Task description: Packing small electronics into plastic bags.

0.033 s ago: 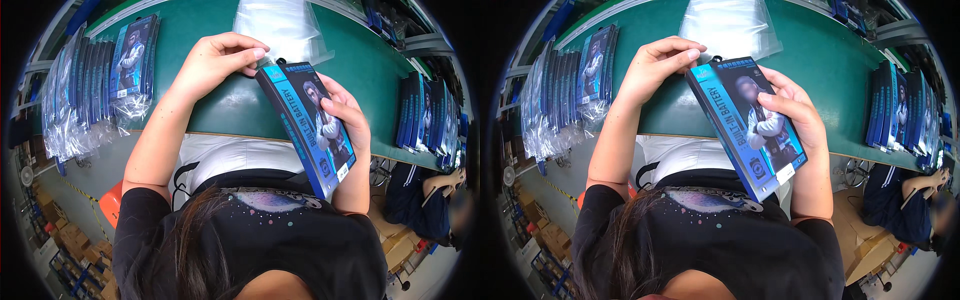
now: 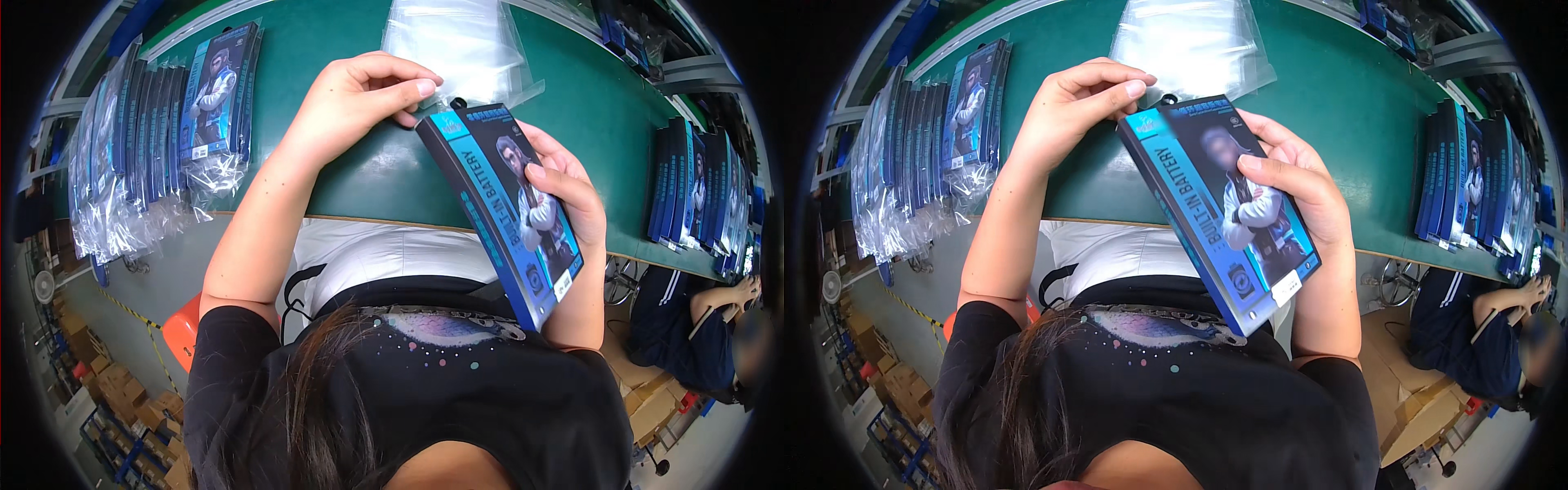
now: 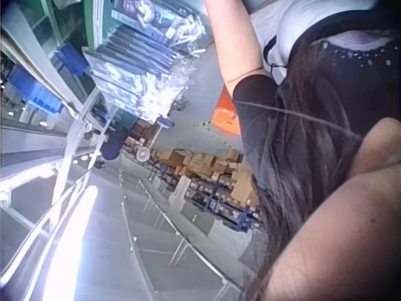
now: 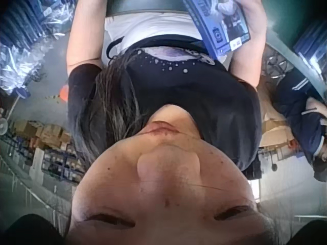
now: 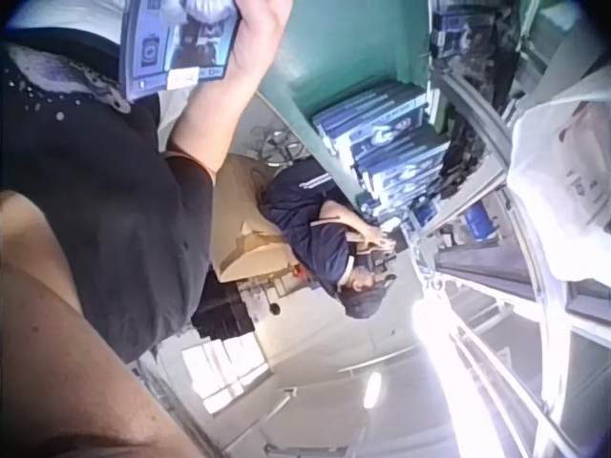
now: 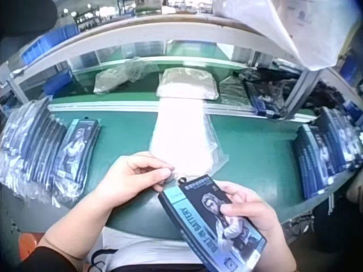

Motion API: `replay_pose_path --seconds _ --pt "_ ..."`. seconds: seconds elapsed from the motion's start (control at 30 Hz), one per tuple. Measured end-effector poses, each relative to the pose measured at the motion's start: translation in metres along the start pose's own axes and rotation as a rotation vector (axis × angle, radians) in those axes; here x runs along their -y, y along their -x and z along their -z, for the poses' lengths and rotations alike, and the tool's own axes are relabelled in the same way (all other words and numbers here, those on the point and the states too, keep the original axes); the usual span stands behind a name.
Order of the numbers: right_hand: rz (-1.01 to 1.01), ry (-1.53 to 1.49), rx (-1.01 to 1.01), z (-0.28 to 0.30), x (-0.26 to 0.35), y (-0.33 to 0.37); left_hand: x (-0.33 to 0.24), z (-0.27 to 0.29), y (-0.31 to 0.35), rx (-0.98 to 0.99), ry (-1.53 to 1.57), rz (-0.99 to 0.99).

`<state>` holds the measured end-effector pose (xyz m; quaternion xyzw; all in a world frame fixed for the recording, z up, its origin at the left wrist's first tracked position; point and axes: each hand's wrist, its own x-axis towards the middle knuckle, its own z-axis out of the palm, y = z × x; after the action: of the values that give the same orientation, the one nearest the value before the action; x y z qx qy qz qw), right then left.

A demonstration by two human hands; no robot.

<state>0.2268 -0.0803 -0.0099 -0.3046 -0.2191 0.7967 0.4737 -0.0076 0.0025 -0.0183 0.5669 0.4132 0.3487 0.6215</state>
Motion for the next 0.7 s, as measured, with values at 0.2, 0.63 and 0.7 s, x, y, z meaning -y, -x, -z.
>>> replay_pose_path --seconds 0.2,0.63,0.7 --pt "-0.110 -0.098 0.055 -0.014 -0.004 0.001 -0.004 -0.007 0.002 -0.066 -0.289 -0.147" --pt "-0.028 -0.001 -0.008 -0.011 -0.003 0.000 0.003 -0.008 0.010 -0.127 -0.019 0.004" --pt "-0.029 0.036 -0.028 -0.010 -0.002 0.005 0.000 -0.010 0.010 -0.139 0.167 0.045"
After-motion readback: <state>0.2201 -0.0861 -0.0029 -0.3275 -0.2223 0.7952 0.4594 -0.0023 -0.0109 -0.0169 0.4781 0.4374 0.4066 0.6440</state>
